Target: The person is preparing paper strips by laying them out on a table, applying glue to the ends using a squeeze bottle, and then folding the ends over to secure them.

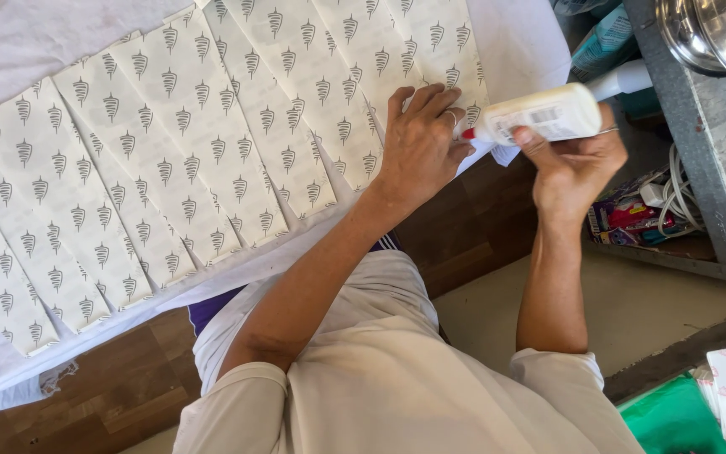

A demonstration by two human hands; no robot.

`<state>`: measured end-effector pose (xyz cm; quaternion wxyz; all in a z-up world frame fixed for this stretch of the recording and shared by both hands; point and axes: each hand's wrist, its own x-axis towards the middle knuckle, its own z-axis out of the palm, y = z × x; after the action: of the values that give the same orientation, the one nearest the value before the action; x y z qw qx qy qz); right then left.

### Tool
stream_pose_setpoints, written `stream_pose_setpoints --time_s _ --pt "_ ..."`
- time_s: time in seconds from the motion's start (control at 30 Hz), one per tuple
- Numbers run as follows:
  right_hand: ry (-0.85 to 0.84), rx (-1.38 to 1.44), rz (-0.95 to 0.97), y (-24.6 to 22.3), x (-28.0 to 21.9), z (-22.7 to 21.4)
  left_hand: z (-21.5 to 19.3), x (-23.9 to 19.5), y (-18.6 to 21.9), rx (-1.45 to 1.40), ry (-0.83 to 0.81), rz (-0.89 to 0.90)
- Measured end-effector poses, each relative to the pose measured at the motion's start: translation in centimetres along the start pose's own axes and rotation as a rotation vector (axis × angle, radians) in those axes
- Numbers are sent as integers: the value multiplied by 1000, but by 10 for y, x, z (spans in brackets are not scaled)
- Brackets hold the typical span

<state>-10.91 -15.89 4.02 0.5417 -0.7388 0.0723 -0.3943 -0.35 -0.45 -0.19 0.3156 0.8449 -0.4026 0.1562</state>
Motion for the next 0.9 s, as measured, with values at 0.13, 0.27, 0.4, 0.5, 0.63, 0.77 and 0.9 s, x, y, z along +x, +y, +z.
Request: stream_pose_setpoints --time_s 0.13,0.27,0.4,0.5,0.63,0.77,0.9 --pt "8 -17 -100 12 12 -24 2 1 1 -22 24 -22" --pt "94 19 -21 1 12 -25 7 3 4 -51 87 -62" --pt "14 35 -35 14 5 -21 12 3 5 -109 136 -124" --pt "6 35 31 -1 2 -3 10 5 4 -134 146 -130" --pt "24 59 74 8 0 -5 10 4 2 -129 163 -116" --pt "48 15 -32 14 8 -20 9 3 1 -135 146 -104" --pt "30 38 -41 16 4 -16 10 3 0 -118 145 -94"
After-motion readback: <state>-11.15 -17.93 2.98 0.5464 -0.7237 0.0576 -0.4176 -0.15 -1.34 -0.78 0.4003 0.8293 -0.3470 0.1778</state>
